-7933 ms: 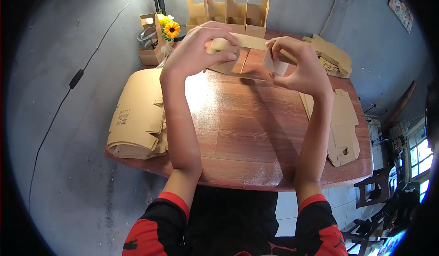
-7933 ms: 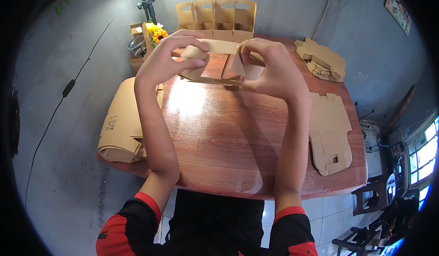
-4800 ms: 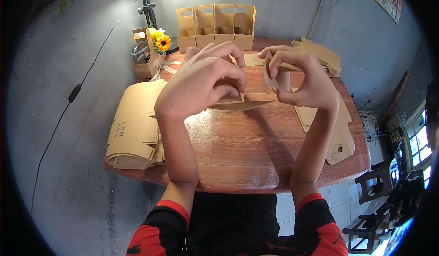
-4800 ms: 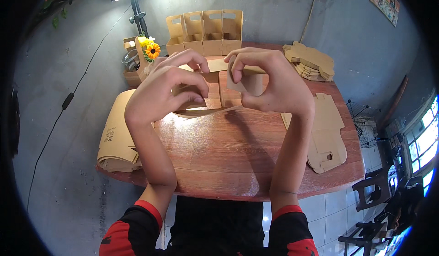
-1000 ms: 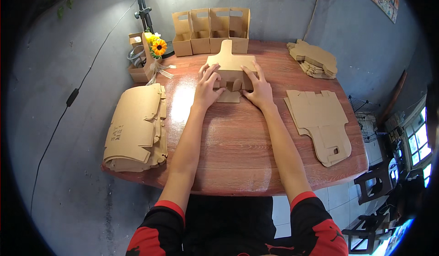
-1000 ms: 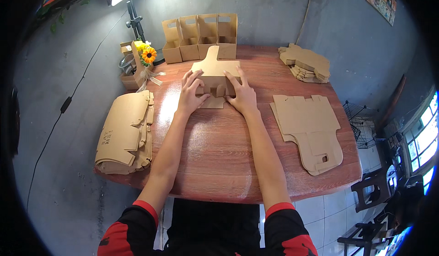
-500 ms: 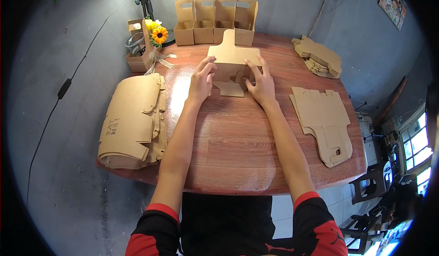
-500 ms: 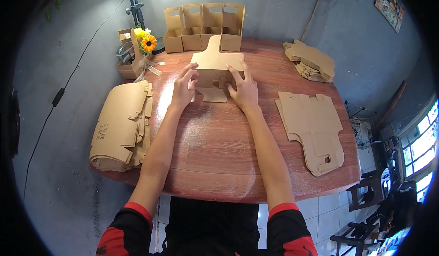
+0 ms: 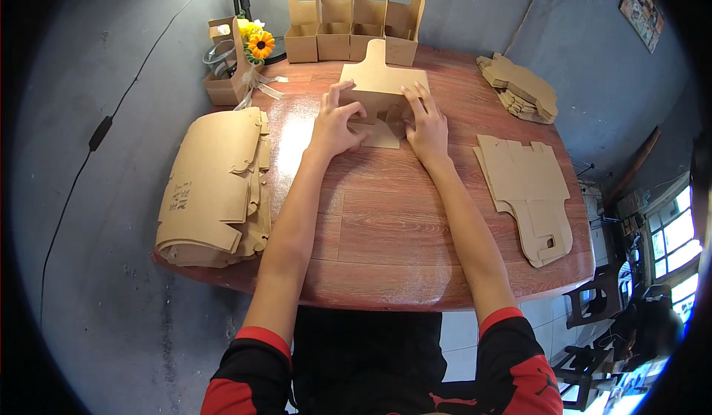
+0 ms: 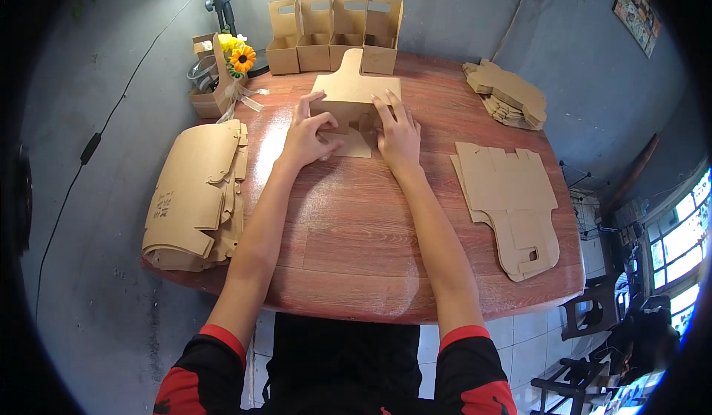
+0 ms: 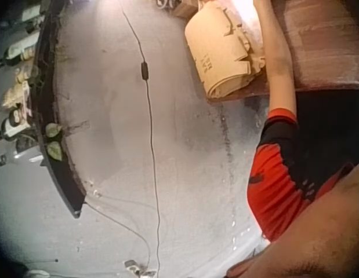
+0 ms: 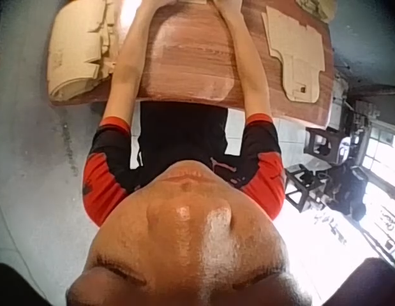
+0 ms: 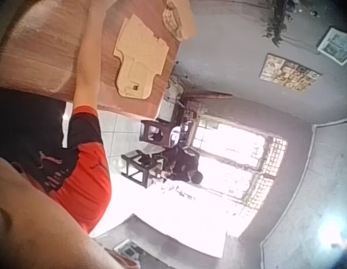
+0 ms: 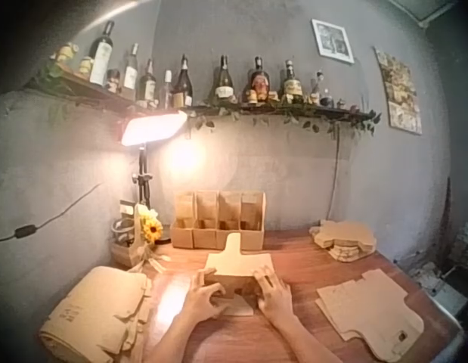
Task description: Assembling flat-packed cardboard beverage carriers.
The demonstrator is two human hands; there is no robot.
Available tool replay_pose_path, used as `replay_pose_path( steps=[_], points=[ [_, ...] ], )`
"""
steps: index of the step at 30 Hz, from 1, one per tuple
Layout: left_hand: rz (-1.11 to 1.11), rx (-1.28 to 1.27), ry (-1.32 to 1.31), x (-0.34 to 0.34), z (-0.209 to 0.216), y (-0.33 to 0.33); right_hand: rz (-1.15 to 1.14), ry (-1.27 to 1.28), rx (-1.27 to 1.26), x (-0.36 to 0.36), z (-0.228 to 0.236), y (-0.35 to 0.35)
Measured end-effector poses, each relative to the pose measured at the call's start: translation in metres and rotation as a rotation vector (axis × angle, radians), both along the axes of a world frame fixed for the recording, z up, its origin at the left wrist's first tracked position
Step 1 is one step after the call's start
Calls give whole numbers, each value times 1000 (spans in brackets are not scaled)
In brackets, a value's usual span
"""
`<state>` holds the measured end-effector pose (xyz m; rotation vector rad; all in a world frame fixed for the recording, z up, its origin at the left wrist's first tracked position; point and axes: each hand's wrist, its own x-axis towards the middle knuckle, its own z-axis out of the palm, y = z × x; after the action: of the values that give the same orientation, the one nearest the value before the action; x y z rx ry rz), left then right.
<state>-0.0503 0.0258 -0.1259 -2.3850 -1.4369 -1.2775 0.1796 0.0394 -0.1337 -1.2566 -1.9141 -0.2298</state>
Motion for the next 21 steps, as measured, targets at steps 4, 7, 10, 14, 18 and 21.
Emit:
replay_pose_path(
  steps=[4,7,10,14,18,21],
  points=[
    [-43,-33,-22,-1,6,-8,-2,-3,-1,0,1,-1],
    [-57,-29,27,-5,7,-9,4,-5,-8,-1,2,-1],
    [-92,-99,-34,-3,6,-6,-2,-12,-24,2,3,-1],
    [-69,-1,13,-4,3,-4,24,-25,-31,1,7,-5],
    [-59,61,0,1,0,-2,75,-17,-46,5,11,-7],
    [-56,123,-12,1,-2,1,140,19,-14,5,9,-4]
  ],
)
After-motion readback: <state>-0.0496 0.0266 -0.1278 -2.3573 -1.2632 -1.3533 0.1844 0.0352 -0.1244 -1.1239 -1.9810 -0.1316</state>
